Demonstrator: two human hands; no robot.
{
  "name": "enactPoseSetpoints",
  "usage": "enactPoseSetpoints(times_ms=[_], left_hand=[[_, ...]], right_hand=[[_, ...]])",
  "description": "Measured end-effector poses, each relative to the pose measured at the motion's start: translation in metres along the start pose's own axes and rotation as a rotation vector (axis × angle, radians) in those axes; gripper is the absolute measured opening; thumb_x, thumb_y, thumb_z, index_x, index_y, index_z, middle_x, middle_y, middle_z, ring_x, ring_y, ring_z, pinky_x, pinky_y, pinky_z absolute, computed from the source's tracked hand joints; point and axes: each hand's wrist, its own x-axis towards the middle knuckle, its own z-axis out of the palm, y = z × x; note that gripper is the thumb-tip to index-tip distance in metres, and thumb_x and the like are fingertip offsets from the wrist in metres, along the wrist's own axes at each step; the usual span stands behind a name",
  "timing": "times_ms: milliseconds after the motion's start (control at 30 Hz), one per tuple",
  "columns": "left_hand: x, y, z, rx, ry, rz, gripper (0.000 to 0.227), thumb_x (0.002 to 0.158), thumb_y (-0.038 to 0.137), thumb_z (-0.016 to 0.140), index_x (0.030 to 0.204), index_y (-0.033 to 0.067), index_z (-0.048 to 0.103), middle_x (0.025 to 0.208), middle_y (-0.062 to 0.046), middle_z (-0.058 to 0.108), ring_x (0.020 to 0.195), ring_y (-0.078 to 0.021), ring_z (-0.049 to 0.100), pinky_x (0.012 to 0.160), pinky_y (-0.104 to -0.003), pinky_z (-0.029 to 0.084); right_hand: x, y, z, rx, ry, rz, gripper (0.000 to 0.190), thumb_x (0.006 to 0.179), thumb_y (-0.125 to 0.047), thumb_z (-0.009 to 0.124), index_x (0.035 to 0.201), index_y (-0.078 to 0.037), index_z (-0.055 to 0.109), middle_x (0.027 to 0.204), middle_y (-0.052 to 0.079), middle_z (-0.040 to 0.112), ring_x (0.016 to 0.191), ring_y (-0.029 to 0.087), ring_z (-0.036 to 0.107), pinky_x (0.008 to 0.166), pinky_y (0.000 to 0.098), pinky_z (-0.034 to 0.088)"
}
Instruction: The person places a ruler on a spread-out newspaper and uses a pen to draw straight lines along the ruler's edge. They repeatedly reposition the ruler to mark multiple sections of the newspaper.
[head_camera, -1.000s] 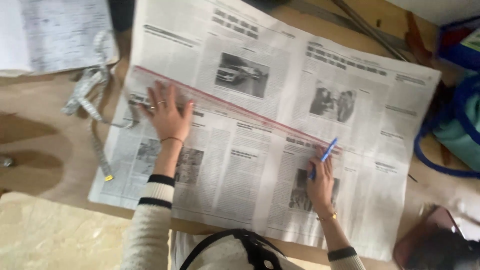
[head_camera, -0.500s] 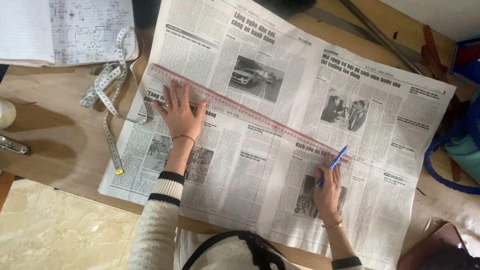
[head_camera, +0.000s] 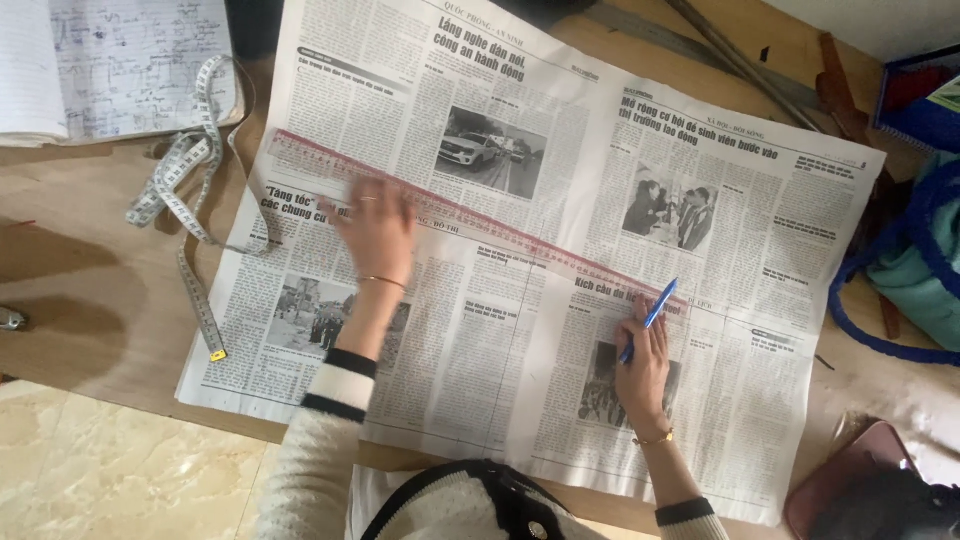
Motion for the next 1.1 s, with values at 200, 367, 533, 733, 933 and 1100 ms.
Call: enactPoseSetpoints(times_ms=[200,367,533,733,933,1100], left_hand=[[-0.067,0.111,-0.024,-0.305,0.029,0.358,0.047,0.083,0.032,0.077,0.125,0.0121,0.065,0.12,-0.016,0.063,0.121,-0.035,0.059,0.107,-0.075,0.034],[-0.079,0.133,-0.064,-0.318,-0.177,0.375,0.082,0.072,0.054,0.081,0.141,0.0197,0.055,0.14,-0.034,0.048,0.135,-0.0555,0.043,0.112,-0.079,0.021],[-0.059,0.14,-0.096,-0.156,-0.651,0.377,0.087,0.08,0.076,0.061,0.153,0.0347,0.04,0.157,-0.03,0.034,0.149,-0.0539,0.02,0.117,-0.077,0.0],[-0.059,0.142,-0.096,-0.137,-0.758,0.355,0.088,0.07,0.081,0.065,0.147,0.0426,0.046,0.16,-0.023,0.032,0.15,-0.0523,0.016,0.116,-0.078,-0.003],[-0.068,0.145,-0.084,-0.121,-0.708,0.354,0.094,0.07,0.078,0.068,0.152,0.0475,0.034,0.158,-0.024,0.032,0.149,-0.055,0.015,0.115,-0.08,0.004],[-0.075,0.151,-0.073,-0.143,-0.627,0.346,0.084,0.076,0.073,0.068,0.15,0.0434,0.041,0.154,-0.026,0.036,0.147,-0.0564,0.021,0.113,-0.081,0.001]], right_hand=[[0.011,-0.007,-0.009,0.063,0.03,0.038,0.016,0.104,-0.012,0.059,0.119,-0.008,0.062,0.134,0.018,0.067,0.128,0.039,0.059,0.114,0.0581,0.038],[0.052,-0.007,0.011,0.31,0.017,0.223,0.02,0.109,-0.021,0.055,0.125,-0.017,0.066,0.114,0.007,0.07,0.11,0.027,0.069,0.099,0.0465,0.05],[0.135,-0.074,0.044,0.546,-0.123,0.267,0.005,0.105,-0.019,0.064,0.108,-0.016,0.066,0.088,0.004,0.076,0.088,0.022,0.077,0.078,0.0355,0.056],[0.181,-0.106,0.089,0.512,-0.337,0.082,0.005,0.102,-0.021,0.063,0.104,-0.019,0.066,0.078,0.005,0.076,0.08,0.028,0.075,0.077,0.0413,0.056],[0.171,-0.083,0.035,0.374,-0.41,0.073,0.011,0.102,-0.026,0.062,0.097,-0.016,0.06,0.073,0.007,0.074,0.073,0.032,0.074,0.071,0.0437,0.055],[0.139,-0.008,-0.032,0.076,-0.478,0.241,0.018,0.103,-0.031,0.06,0.107,-0.013,0.063,0.086,0.018,0.074,0.089,0.044,0.07,0.079,0.057,0.052]])
